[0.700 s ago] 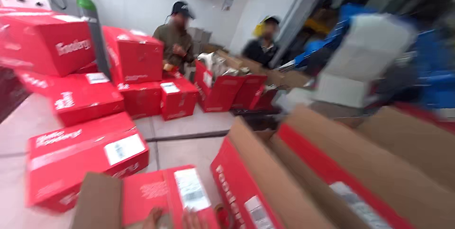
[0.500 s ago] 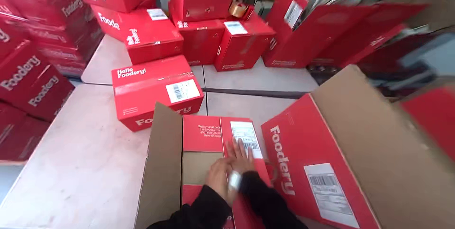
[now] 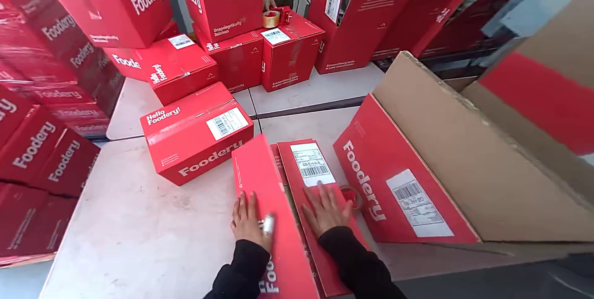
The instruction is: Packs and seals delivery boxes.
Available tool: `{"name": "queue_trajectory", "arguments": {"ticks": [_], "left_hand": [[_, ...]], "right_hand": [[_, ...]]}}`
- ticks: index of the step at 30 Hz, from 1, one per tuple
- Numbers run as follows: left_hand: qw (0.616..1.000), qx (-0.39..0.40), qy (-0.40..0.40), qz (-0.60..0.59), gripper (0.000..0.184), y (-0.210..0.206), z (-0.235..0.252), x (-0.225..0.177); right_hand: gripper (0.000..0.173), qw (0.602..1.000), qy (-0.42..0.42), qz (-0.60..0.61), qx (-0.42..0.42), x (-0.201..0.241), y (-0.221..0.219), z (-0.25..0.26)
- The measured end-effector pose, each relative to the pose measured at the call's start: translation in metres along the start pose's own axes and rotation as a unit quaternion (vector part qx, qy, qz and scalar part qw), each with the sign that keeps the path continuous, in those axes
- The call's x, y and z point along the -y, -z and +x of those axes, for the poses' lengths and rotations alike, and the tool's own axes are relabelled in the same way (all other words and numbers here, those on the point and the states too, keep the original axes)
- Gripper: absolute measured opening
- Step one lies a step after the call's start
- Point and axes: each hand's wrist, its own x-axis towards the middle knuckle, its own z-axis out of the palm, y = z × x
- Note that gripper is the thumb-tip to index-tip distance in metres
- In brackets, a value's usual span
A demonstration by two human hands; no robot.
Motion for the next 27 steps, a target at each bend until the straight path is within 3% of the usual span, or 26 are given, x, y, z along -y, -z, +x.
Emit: {"name": "queue_trajectory", "arguments": {"ticks": [2, 5, 8, 11, 16, 21, 27], "left_hand": [[0.981, 0.083, -0.032, 0.171, 0.08, -0.013, -0.002, -0.003], [0.966, 0.168, -0.081, 0.179, 0.075, -0.002, 0.027, 0.012], [0.976, 0.128, -0.14, 0.103, 0.06, 0.001, 0.068, 0.034], [0.986, 0.06, -0.157, -0.009, 0.052, -0.004, 0.076, 0.037], [0.991, -0.002, -0.123, -0.055, 0.07, -0.008, 0.001, 0.07], [0.996, -0.054, -0.069, -0.011, 0.076, -0.002, -0.084, 0.106], [0.983, -0.01, -0.09, 0.158, 0.09, 0.001, -0.074, 0.092]], "right_hand": [[0.077, 0.997, -0.066, 0.003, 0.049, -0.014, 0.011, -0.003], [0.099, 0.983, -0.118, 0.076, 0.121, -0.03, 0.027, 0.021], [0.114, 0.966, -0.142, 0.164, 0.143, -0.036, 0.033, 0.066], [0.117, 0.962, -0.126, 0.2, 0.135, -0.043, 0.024, 0.099], [0.121, 0.964, -0.087, 0.18, 0.174, -0.009, 0.036, 0.067], [0.131, 0.978, -0.003, 0.117, 0.171, 0.027, 0.012, 0.021], [0.13, 0.98, 0.029, 0.116, 0.161, 0.031, 0.003, 0.038]]}}
